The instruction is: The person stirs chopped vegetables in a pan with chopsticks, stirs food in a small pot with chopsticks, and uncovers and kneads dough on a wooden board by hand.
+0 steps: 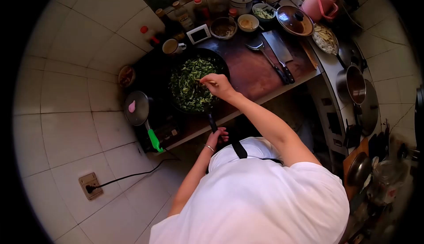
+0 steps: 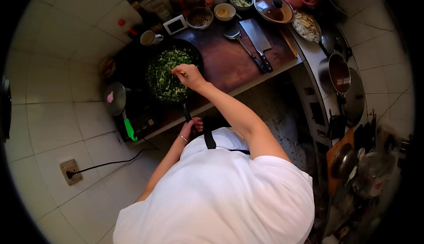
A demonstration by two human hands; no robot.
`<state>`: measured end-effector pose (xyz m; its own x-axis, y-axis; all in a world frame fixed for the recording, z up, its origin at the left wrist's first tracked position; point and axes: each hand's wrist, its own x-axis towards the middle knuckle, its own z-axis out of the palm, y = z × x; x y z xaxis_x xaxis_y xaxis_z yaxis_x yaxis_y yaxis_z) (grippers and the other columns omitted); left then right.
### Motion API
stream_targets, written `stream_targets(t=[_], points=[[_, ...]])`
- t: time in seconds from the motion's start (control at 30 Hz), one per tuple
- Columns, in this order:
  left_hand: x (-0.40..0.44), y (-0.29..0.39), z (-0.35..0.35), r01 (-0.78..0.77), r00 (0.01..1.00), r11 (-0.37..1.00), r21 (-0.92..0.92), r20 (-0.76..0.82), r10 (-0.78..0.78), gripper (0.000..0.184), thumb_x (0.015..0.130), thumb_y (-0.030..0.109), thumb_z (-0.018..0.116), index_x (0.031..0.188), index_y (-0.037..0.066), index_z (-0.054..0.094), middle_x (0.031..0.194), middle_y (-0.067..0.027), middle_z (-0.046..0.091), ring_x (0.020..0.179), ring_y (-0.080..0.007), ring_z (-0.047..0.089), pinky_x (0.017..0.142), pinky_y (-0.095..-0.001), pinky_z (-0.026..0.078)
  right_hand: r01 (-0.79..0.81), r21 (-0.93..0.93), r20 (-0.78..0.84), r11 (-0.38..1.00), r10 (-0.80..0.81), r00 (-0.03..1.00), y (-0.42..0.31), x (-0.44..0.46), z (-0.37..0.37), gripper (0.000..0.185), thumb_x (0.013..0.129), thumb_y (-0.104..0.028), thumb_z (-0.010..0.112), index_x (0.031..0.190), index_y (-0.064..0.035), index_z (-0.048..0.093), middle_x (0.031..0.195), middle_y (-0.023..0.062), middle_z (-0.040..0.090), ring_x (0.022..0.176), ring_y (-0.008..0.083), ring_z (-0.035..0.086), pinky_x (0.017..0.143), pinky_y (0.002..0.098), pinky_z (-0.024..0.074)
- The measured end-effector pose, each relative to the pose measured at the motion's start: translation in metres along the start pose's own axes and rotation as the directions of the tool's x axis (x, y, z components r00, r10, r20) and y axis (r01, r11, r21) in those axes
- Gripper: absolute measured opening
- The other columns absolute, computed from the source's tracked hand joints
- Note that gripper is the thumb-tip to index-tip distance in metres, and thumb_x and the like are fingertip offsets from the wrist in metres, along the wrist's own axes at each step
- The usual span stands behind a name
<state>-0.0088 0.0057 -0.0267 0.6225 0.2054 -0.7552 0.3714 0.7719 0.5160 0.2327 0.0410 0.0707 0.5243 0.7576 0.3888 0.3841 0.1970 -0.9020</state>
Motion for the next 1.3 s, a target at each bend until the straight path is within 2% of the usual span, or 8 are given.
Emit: stream_targets(t=[0.23, 0.37, 0.5, 0.57, 0.63, 0.87, 0.97, 1.3], points=[[-0.007, 0.006, 0.011, 0.009, 0.998, 0.996, -0.094, -0.060, -0.014, 0.033, 0.089, 0.023, 0.057, 0.115, 0.004, 0.054, 0.082, -0.0096, 0.062, 0.064, -0.0213, 0.062, 0.059, -0.0333, 0.055, 0.143, -0.209, 0.049, 0.967, -0.136, 0.989, 0.029, -0.020, 0.016, 0.015, 0.078, 0.005, 0.061, 0.088, -0.0049, 0.066, 0.084, 0.0134, 0.066, 0.079, 0.0306, 0.064, 0.068, 0.0359, 0.0513], [-0.001, 0.000, 0.002, -0.028, 0.999, 1.000, -0.006, -0.045, 0.027, 0.035, 0.088, 0.025, 0.060, 0.115, 0.004, 0.058, 0.075, -0.0082, 0.061, 0.057, -0.0177, 0.058, 0.052, -0.0302, 0.049, 0.151, -0.190, 0.164, 0.970, -0.120, 0.979, -0.018, -0.040, 0.008, 0.014, 0.076, -0.002, 0.056, 0.087, -0.0068, 0.064, 0.082, 0.0131, 0.063, 0.079, 0.0332, 0.061, 0.069, 0.0403, 0.0506], [0.013, -0.005, -0.016, 0.035, 0.997, 0.999, 0.039, -0.063, -0.033, 0.032, 0.079, 0.038, 0.070, 0.081, 0.007, 0.063, 0.064, -0.0057, 0.060, 0.055, -0.0177, 0.057, 0.052, -0.0303, 0.048, 0.139, -0.090, 0.215, 0.986, -0.117, 0.970, -0.036, -0.056, 0.044, 0.012, 0.079, -0.008, 0.052, 0.084, -0.0074, 0.062, 0.081, 0.0133, 0.058, 0.080, 0.0318, 0.059, 0.068, 0.0403, 0.0498], [0.016, -0.006, -0.021, 0.086, 0.996, 0.996, 0.026, -0.041, -0.085, 0.031, 0.083, 0.036, 0.066, 0.091, 0.006, 0.063, 0.067, -0.0049, 0.059, 0.055, -0.0171, 0.056, 0.051, -0.0294, 0.047, 0.082, 0.030, 0.198, 0.996, -0.086, 0.977, -0.016, -0.070, 0.062, 0.009, 0.079, -0.005, 0.053, 0.082, -0.0064, 0.061, 0.080, 0.0131, 0.057, 0.078, 0.0323, 0.059, 0.066, 0.0404, 0.0488], [0.006, 0.000, -0.013, 0.001, 0.999, 1.000, 0.029, -0.040, 0.001, 0.031, 0.086, 0.032, 0.061, 0.104, 0.007, 0.061, 0.070, -0.0038, 0.058, 0.056, -0.0160, 0.053, 0.050, -0.0289, 0.045, 0.221, -0.046, 0.120, 0.974, -0.214, 0.969, 0.046, -0.060, 0.074, 0.011, 0.077, -0.001, 0.054, 0.083, -0.0057, 0.061, 0.080, 0.0130, 0.056, 0.078, 0.0329, 0.058, 0.064, 0.0397, 0.0479], [0.011, 0.003, -0.022, 0.039, 0.999, 0.998, 0.053, 0.002, -0.039, 0.039, 0.088, 0.035, 0.055, 0.118, 0.010, 0.056, 0.075, -0.0016, 0.055, 0.062, -0.0134, 0.050, 0.055, -0.0274, 0.042, -0.082, 0.175, -0.304, 0.981, 0.133, 0.943, 0.013, -0.004, -0.023, 0.011, 0.078, -0.002, 0.056, 0.082, -0.0052, 0.066, 0.076, 0.0113, 0.062, 0.071, 0.0287, 0.061, 0.062, 0.0393, 0.0479], [0.012, 0.003, -0.020, 0.069, 0.997, 0.997, 0.041, -0.041, -0.067, 0.040, 0.088, 0.036, 0.054, 0.118, 0.010, 0.057, 0.075, -0.0010, 0.054, 0.062, -0.0135, 0.049, 0.056, -0.0270, 0.042, 0.000, -0.040, -0.439, 0.999, -0.018, 0.898, 0.037, -0.008, -0.028, 0.013, 0.076, 0.000, 0.055, 0.081, -0.0053, 0.065, 0.076, 0.0110, 0.062, 0.072, 0.0295, 0.061, 0.063, 0.0392, 0.0480], [0.023, -0.007, -0.026, -0.155, 0.987, 0.964, 0.216, -0.011, 0.161, 0.045, 0.086, 0.037, 0.050, 0.117, 0.005, 0.059, 0.073, -0.0024, 0.051, 0.064, -0.0140, 0.043, 0.061, -0.0258, 0.039, 0.062, 0.040, -0.040, 0.997, -0.061, 0.997, -0.006, -0.058, 0.026, 0.014, 0.072, 0.002, 0.058, 0.079, -0.0065, 0.067, 0.076, 0.0107, 0.062, 0.072, 0.0277, 0.063, 0.060, 0.0375, 0.0500]])
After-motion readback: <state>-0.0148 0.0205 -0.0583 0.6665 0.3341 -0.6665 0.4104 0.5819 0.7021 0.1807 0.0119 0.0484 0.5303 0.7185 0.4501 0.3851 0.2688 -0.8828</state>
